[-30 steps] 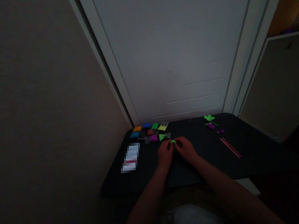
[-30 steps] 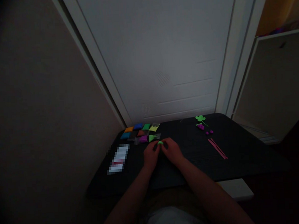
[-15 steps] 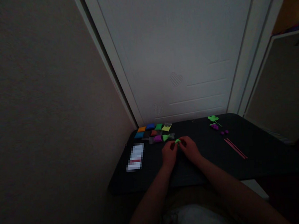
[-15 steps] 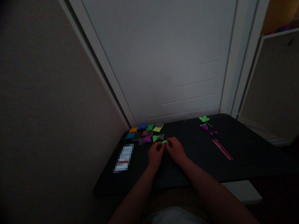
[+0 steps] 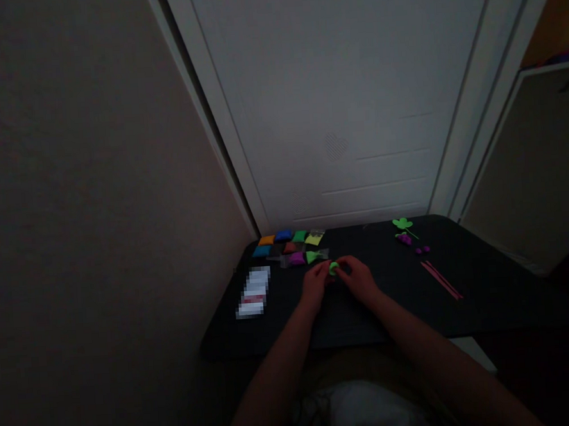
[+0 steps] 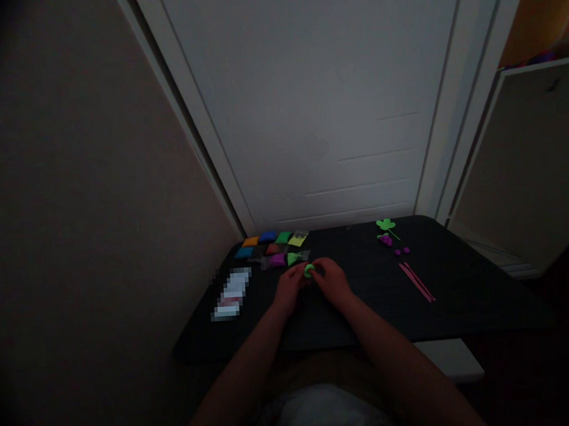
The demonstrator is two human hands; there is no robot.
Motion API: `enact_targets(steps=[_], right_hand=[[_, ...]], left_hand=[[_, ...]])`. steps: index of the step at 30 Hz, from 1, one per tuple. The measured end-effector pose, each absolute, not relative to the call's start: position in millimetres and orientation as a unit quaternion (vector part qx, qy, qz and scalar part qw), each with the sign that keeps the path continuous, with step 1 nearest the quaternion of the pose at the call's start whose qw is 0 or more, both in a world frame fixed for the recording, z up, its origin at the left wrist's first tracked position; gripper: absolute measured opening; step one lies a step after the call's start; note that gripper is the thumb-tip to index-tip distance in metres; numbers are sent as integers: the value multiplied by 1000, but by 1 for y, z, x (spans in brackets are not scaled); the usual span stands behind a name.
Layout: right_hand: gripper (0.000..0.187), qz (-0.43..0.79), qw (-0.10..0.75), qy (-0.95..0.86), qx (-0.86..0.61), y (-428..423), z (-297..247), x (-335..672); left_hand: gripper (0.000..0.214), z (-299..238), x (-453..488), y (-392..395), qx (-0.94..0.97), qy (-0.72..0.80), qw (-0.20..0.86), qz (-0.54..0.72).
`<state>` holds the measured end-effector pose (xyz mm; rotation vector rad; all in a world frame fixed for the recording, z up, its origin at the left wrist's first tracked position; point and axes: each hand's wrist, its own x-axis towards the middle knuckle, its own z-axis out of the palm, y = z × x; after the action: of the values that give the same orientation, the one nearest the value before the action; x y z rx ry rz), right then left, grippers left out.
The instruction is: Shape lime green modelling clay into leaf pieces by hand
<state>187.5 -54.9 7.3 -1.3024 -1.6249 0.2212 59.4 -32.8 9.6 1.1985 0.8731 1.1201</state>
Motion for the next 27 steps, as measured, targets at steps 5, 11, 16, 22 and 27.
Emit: enact_targets(steps=[5, 11, 16, 22, 27], right_hand=[[15, 105, 485, -660, -564, -55, 6, 187], [15, 110, 491, -666, -550, -56, 7, 187], [15, 91, 474, -698, -528, -56, 8, 189], [12, 71, 466, -692, -547, -57, 7, 187], [25, 69, 472, -712, -515, -58, 9, 187]], left_hand=[[38, 7, 60, -31, 549, 391, 578, 460], [36, 6, 61, -30, 541, 369, 589, 474], [34, 7, 61, -31, 523, 367, 599, 482], [34, 10, 61, -33, 534, 387, 581, 477], [35, 9, 62, -33, 540, 395, 565, 483]])
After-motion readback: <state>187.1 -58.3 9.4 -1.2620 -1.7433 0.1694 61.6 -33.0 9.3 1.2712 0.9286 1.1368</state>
